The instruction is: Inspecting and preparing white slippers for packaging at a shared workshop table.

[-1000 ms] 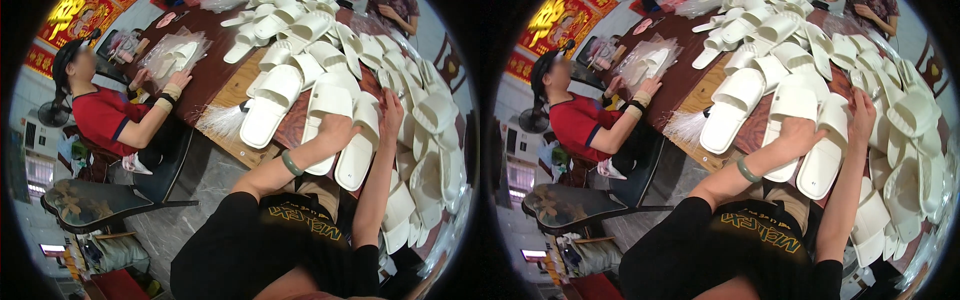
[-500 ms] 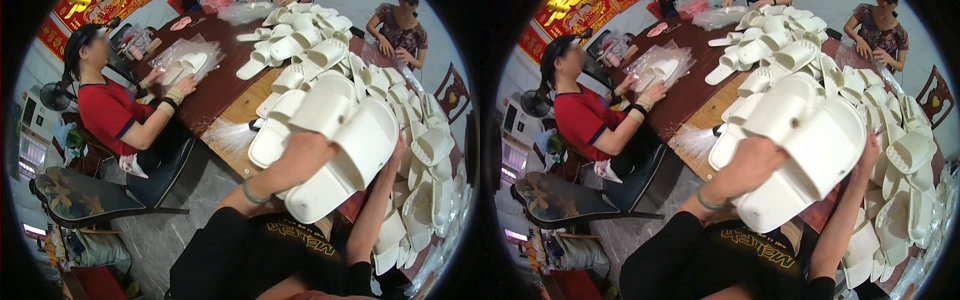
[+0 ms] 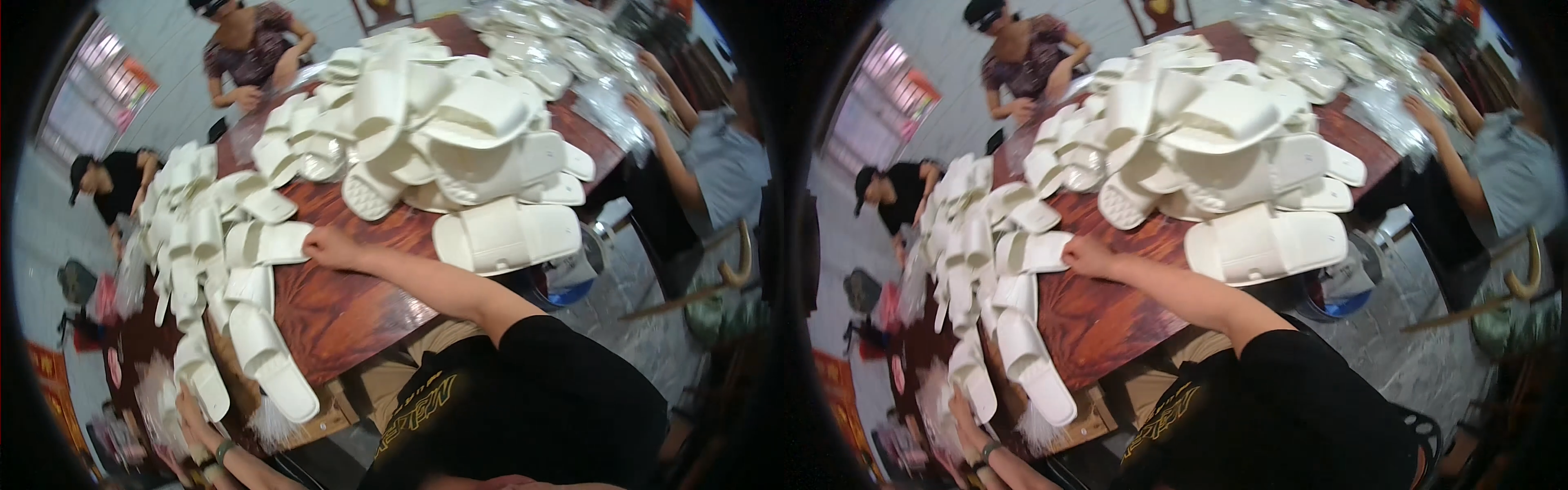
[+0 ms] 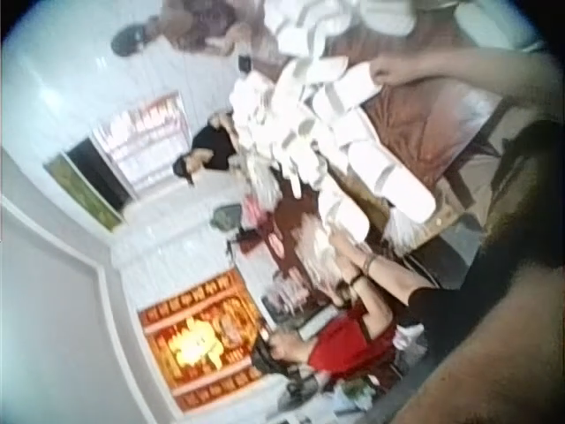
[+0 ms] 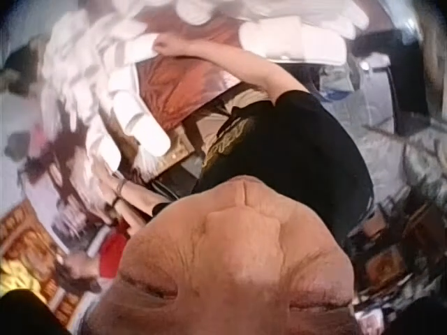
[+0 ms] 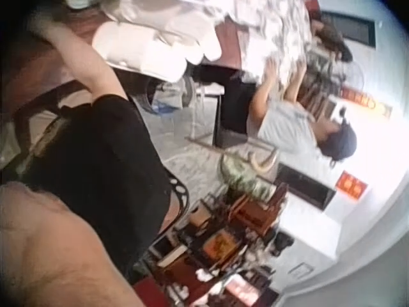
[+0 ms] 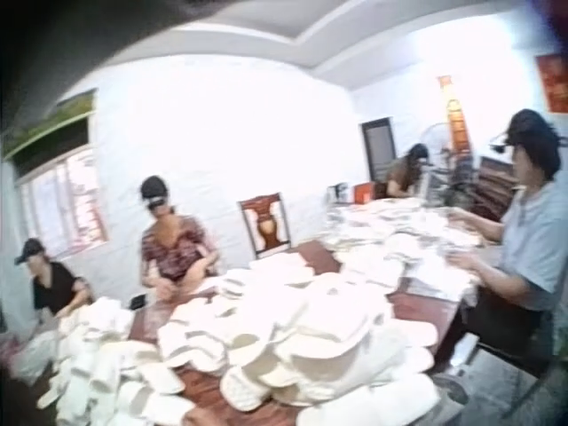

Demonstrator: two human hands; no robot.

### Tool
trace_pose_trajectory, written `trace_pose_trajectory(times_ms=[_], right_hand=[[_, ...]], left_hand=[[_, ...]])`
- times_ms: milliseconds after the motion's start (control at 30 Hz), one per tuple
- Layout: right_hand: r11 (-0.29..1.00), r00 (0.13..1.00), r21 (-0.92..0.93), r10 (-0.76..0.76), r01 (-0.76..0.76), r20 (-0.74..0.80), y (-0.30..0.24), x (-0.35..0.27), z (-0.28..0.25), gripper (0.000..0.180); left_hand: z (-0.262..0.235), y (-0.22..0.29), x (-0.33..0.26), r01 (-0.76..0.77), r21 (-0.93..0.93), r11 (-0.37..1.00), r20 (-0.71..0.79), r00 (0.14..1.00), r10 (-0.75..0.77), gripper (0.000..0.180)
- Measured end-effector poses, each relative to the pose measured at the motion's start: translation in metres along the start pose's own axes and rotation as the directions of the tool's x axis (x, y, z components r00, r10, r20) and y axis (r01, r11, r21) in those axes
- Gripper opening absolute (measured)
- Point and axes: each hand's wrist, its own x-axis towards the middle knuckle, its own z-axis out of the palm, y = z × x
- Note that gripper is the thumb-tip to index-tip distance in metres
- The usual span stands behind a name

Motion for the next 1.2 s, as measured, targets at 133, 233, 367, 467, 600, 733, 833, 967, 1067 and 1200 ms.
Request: trace_pose_trajectory(times_ms=[133,233,367,467,600,733,833,967,1067,1200], right_hand=[[0.996,0.996,-0.039,0.077,-0.075,0.049,0.0,-0.003,-0.001,0.018],[0.998,0.998,-0.033,0.06,-0.059,0.036,-0.003,-0.004,-0.002,0.018],[0.999,0.999,-0.028,0.024,-0.024,0.026,-0.001,-0.002,0.001,0.017],[0.997,0.998,-0.066,0.049,-0.047,0.032,0.005,-0.001,0.004,0.018],[1.0,0.998,-0.029,0.009,-0.007,0.061,0.005,0.0,0.004,0.015],[0.998,0.995,-0.027,0.058,-0.056,0.085,-0.006,-0.001,-0.002,0.018],[0.997,0.992,-0.058,0.064,-0.058,0.106,-0.011,-0.002,-0.006,0.018],[0.995,0.991,-0.093,0.056,-0.045,0.119,-0.015,-0.003,-0.007,0.018],[0.995,0.992,-0.098,0.045,-0.033,0.12,-0.015,-0.003,-0.006,0.019],[0.993,0.989,-0.107,0.061,-0.047,0.133,-0.014,-0.002,-0.005,0.018]], left_hand=[[0.004,0.011,0.006,0.27,-0.252,0.929,0.016,0.961,-0.274,0.048],[0.025,0.076,-0.025,0.285,-0.274,0.918,0.096,0.958,-0.269,0.045],[0.035,0.165,-0.079,0.128,-0.225,0.966,0.327,0.944,-0.049,0.043],[0.042,0.204,-0.096,0.069,-0.146,0.987,0.408,0.913,-0.003,0.04],[0.046,0.212,-0.103,-0.039,-0.114,0.993,0.386,0.919,0.08,0.035],[0.052,0.204,-0.11,0.021,-0.19,0.982,0.405,0.912,0.059,0.045],[0.063,0.201,-0.116,0.041,-0.258,0.965,0.349,0.936,0.054,0.043],[0.078,0.199,-0.121,0.041,-0.446,0.894,0.278,0.956,0.095,0.039],[0.081,0.197,-0.123,0.005,-0.383,0.924,0.217,0.972,0.084,0.038],[0.079,0.206,-0.13,0.052,-0.282,0.958,0.232,0.973,0.016,0.045]])
